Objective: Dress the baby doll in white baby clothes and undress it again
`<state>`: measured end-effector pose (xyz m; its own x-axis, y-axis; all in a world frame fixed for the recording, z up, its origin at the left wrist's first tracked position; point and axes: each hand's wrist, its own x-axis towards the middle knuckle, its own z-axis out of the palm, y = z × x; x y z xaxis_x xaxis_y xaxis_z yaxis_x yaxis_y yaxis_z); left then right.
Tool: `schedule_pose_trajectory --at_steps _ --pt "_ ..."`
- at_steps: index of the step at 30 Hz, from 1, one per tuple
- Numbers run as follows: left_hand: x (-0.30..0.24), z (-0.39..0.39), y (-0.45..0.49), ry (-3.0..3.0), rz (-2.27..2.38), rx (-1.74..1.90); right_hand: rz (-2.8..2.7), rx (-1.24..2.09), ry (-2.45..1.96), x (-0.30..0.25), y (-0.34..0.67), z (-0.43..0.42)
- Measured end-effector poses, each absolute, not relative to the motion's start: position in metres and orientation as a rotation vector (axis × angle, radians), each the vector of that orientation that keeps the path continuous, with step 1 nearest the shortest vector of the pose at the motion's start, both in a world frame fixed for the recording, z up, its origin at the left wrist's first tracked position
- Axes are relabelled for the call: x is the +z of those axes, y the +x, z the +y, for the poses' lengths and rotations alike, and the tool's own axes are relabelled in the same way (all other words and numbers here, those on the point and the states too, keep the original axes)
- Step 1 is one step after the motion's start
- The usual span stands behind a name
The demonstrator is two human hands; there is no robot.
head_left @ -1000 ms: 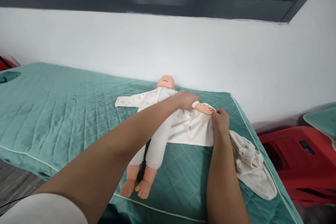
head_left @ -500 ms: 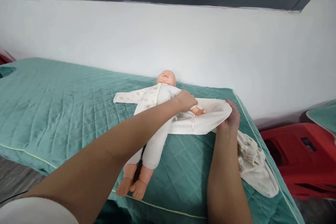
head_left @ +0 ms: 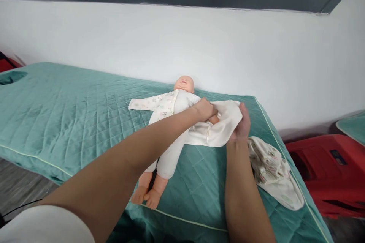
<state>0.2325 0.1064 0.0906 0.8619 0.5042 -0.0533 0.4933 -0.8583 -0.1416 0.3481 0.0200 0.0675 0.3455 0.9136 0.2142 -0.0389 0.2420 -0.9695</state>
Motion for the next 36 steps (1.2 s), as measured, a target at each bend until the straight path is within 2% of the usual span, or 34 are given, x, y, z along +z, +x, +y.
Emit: schedule_pose_trajectory --at_steps 7,13,19,25,29,36 --pt "0.104 0.115 0.225 -2.903 -1.211 0.068 -0.926 1.063 -0.731 0.063 0.309 0.02" --pt "0.126 0.133 0.182 -2.973 -1.339 0.092 -1.161 1.066 -0.805 0.063 0.299 0.016" --pt "0.143 0.14 0.144 -3.229 -1.487 -0.536 -1.356 1.159 -0.788 0.066 0.282 0.012" --pt "0.142 0.139 0.147 -3.268 -1.393 -0.115 -1.335 1.232 -0.762 0.067 0.282 0.009" --pt "0.134 0.142 0.156 -3.14 -1.326 -0.073 -1.296 1.337 -0.737 0.069 0.284 0.004" --pt "0.126 0.141 0.138 -2.862 -1.335 -0.799 -1.294 1.397 -0.715 0.071 0.279 0.0"
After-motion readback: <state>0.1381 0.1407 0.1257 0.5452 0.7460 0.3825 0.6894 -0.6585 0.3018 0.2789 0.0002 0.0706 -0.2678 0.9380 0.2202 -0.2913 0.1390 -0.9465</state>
